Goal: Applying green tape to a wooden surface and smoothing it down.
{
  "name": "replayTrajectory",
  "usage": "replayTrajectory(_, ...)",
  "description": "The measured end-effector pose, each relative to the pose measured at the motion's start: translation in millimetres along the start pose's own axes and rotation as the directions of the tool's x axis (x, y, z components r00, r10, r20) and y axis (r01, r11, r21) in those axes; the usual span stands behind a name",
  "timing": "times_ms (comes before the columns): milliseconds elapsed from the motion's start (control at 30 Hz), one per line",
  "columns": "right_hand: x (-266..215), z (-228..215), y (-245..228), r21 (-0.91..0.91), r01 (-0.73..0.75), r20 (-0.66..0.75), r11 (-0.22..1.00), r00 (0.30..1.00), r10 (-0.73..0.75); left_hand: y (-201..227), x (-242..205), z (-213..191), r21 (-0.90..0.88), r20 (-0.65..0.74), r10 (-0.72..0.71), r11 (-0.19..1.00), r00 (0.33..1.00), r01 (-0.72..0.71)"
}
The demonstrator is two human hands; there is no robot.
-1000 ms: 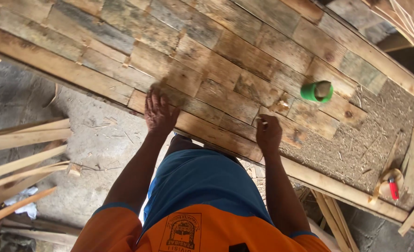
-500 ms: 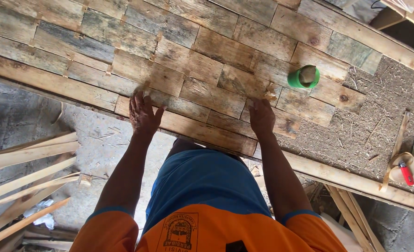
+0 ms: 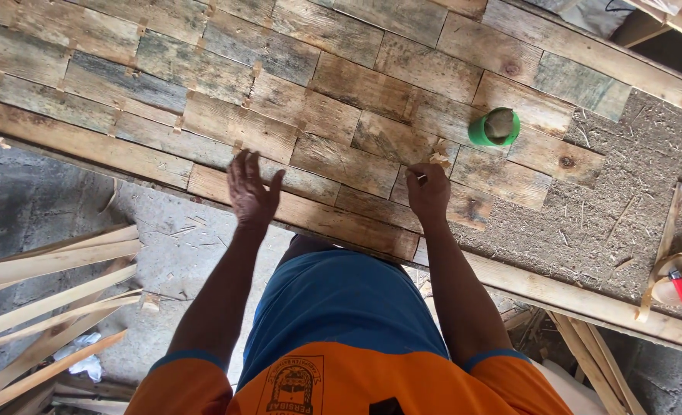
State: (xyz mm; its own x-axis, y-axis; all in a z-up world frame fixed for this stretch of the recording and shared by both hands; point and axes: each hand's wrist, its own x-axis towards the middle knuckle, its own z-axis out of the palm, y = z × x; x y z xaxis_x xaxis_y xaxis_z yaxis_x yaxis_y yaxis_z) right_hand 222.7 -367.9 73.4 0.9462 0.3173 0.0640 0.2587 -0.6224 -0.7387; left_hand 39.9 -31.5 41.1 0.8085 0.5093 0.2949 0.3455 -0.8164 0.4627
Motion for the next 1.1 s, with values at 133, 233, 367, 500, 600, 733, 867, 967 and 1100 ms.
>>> replayTrajectory(133,1,-11,-13,0.34,-0.174,0.026,0.924,0.984,0.176,82,12,14,-0.309,0.253,-0.169,0.919,0.953,0.245)
replayTrajectory(233,-4,-23,-23,0.562,-0.237,0.12,0.792,0.971,0.205,137,17,41,-0.654,0.516,-0.024,0.634,0.857,0.412)
replayTrajectory(367,-11,-44,-37,0.533,-0.031,0.078,0.845,0.997,-0.012,206,26,68,-0.467,0.878,-0.034,0.155,0.477,0.871)
replayTrajectory(500,-12,-75,-59,0.301,0.165,0.015,0.939,0.984,-0.178,233,19,110,-0.57,0.821,-0.044,-0.05,0.569,0.82)
replayTrajectory(600,-13,-93,-64,0.236,0.235,-0.014,0.943,0.971,-0.239,250,22,120,-0.558,0.83,-0.06,-0.064,0.555,0.828)
replayTrajectory(733,-15,-98,-36,0.226,0.207,-0.032,0.952,0.978,-0.205,268,18,140,-0.598,0.801,-0.045,-0.097,0.597,0.796)
replayTrajectory(867,-6,-95,-8,0.534,-0.081,0.011,0.842,0.996,0.088,293,28,139,-0.765,0.644,0.004,0.048,0.765,0.643)
replayTrajectory(967,3,-101,13,0.621,-0.191,0.046,0.76,0.977,0.208,316,37,133,-0.806,0.583,0.025,0.147,0.812,0.574)
replayTrajectory(1100,19,-110,34,0.643,-0.191,0.001,0.741,0.969,0.249,340,47,146,-0.797,0.554,0.008,0.294,0.833,0.527)
